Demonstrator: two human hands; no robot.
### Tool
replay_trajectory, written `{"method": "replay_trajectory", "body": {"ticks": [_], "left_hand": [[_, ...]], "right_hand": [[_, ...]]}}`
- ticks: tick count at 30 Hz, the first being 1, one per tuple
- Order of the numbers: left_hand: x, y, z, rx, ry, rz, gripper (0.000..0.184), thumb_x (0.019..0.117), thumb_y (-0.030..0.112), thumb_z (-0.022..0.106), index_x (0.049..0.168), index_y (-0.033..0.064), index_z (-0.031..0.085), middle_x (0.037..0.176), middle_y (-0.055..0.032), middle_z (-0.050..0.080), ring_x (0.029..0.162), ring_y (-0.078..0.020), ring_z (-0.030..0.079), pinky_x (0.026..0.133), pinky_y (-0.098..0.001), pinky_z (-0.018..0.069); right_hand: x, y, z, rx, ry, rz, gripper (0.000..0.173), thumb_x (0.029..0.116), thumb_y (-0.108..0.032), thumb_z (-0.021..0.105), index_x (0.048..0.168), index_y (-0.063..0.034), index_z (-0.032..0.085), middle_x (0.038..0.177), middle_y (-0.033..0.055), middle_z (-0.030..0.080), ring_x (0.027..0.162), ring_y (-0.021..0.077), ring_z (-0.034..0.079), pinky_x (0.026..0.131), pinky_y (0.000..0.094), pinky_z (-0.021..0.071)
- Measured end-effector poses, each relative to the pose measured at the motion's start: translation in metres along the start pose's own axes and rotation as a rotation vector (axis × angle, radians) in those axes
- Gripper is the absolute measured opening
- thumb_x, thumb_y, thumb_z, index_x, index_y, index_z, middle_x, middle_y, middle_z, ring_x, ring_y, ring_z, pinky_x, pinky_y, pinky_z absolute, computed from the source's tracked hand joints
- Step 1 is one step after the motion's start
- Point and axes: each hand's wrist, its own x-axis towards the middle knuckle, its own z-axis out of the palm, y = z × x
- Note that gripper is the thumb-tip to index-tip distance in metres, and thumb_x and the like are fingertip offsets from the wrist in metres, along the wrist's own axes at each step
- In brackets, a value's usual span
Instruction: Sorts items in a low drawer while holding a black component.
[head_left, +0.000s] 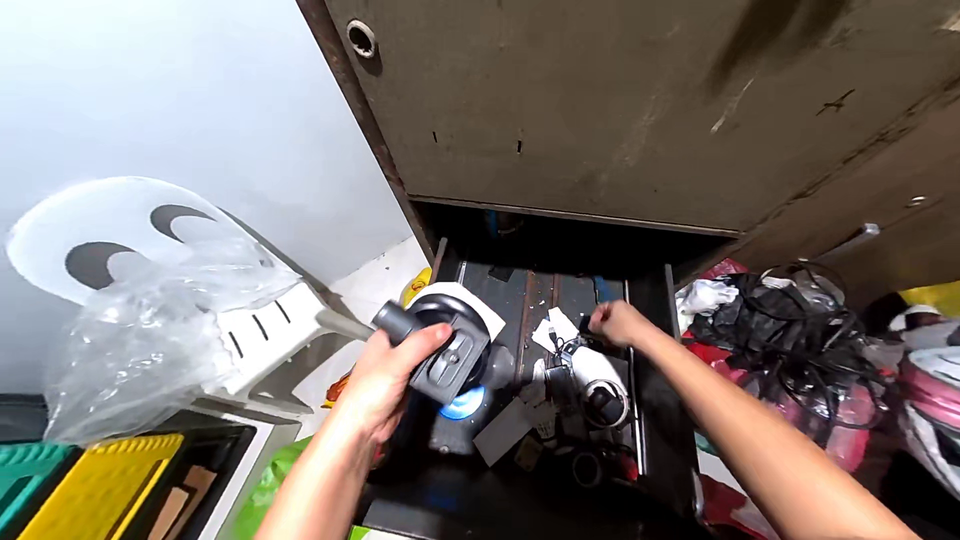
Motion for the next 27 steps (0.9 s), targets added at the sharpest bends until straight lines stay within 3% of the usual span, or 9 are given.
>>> {"method": "replay_trajectory", "body": {"ticks": [2, 4, 9, 20, 23, 24, 25, 26, 27], "left_hand": [[-0.01, -0.015, -0.013, -0.043, 0.053, 0.016, 0.041, 0.0794, 0.025, 0.069, 0.115, 0.0088, 0.059, 0.085, -0.002, 0.073, 0.074, -0.0111, 0.073, 0.066, -0.0287, 0.063], [-0.017, -0.03, -0.02, -0.05, 0.088, 0.005, 0.046, 0.0748, 0.025, 0.073, 0.115, 0.007, 0.059, 0.085, -0.0017, 0.074, 0.075, -0.0111, 0.073, 0.068, -0.0286, 0.0632], [-0.015, -0.039, -0.023, -0.029, 0.111, 0.0, 0.056, 0.0697, 0.024, 0.078, 0.118, 0.005, 0.059, 0.09, -0.0011, 0.074, 0.079, -0.01, 0.073, 0.071, -0.0272, 0.0632], [-0.018, -0.038, -0.024, -0.01, 0.137, 0.013, 0.044, 0.0693, 0.018, 0.077, 0.11, 0.0071, 0.064, 0.087, -0.0017, 0.074, 0.078, -0.0101, 0.072, 0.07, -0.026, 0.0616], [-0.017, -0.037, -0.024, -0.02, 0.137, 0.019, 0.039, 0.0709, 0.016, 0.076, 0.107, 0.008, 0.064, 0.085, -0.0013, 0.073, 0.076, -0.0095, 0.072, 0.069, -0.0253, 0.0611], [-0.017, -0.038, -0.024, -0.022, 0.142, 0.018, 0.039, 0.0707, 0.017, 0.077, 0.107, 0.0077, 0.064, 0.086, -0.0019, 0.073, 0.076, -0.0101, 0.072, 0.069, -0.0261, 0.0613], [-0.018, -0.038, -0.024, -0.024, 0.146, 0.019, 0.04, 0.0708, 0.017, 0.077, 0.107, 0.0071, 0.064, 0.086, -0.0028, 0.073, 0.077, -0.0111, 0.072, 0.07, -0.0269, 0.0616], [-0.018, -0.039, -0.024, -0.024, 0.15, 0.019, 0.041, 0.0708, 0.017, 0.078, 0.108, 0.0066, 0.064, 0.087, -0.0035, 0.073, 0.078, -0.0119, 0.073, 0.07, -0.0276, 0.062], [-0.018, -0.039, -0.025, -0.02, 0.149, 0.02, 0.042, 0.0715, 0.017, 0.078, 0.109, 0.0066, 0.064, 0.087, -0.0038, 0.073, 0.078, -0.0122, 0.073, 0.071, -0.0277, 0.0621]], "right_hand": [[0.014, 0.01, 0.018, -0.239, -0.05, 0.058, 0.022, 0.0998, -0.011, 0.061, 0.115, 0.001, 0.072, 0.116, 0.0279, 0.069, 0.112, 0.0447, 0.065, 0.098, 0.0649, 0.0482], [0.025, 0.016, 0.03, -0.343, -0.037, 0.114, 0.025, 0.0997, -0.01, 0.061, 0.122, -0.002, 0.07, 0.125, 0.0262, 0.066, 0.122, 0.0438, 0.062, 0.102, 0.0637, 0.0471], [0.054, 0.025, 0.033, -0.265, 0.097, 0.095, 0.025, 0.1053, -0.015, 0.055, 0.122, -0.0014, 0.069, 0.126, 0.0247, 0.067, 0.123, 0.042, 0.062, 0.105, 0.0604, 0.0466], [0.067, 0.003, 0.046, -0.386, 0.032, 0.21, 0.026, 0.1029, -0.008, 0.055, 0.122, 0.0035, 0.068, 0.132, 0.0274, 0.063, 0.127, 0.044, 0.059, 0.105, 0.0601, 0.0466], [0.067, 0.008, 0.04, -0.033, 0.2, 0.179, 0.028, 0.1053, -0.012, 0.053, 0.12, 0.0069, 0.067, 0.126, 0.0303, 0.064, 0.123, 0.0433, 0.061, 0.105, 0.0602, 0.046], [0.069, 0.008, 0.041, 0.206, 0.28, 0.177, 0.025, 0.104, -0.01, 0.056, 0.117, 0.0093, 0.065, 0.118, 0.029, 0.067, 0.113, 0.0383, 0.065, 0.099, 0.0554, 0.0496], [0.07, 0.006, 0.045, 0.478, 0.337, 0.185, 0.021, 0.1023, -0.005, 0.057, 0.116, 0.0104, 0.061, 0.109, 0.0241, 0.067, 0.097, 0.028, 0.068, 0.089, 0.0445, 0.0548], [0.073, 0.004, 0.047, 0.746, 0.351, 0.189, 0.019, 0.102, 0.0, 0.054, 0.119, 0.0097, 0.055, 0.102, 0.0193, 0.066, 0.085, 0.0201, 0.07, 0.079, 0.0352, 0.0589], [0.075, 0.001, 0.05, 0.957, 0.338, 0.191, 0.021, 0.1024, 0.002, 0.05, 0.122, 0.0073, 0.051, 0.098, 0.0165, 0.066, 0.077, 0.0172, 0.069, 0.072, 0.0318, 0.0595]]}}
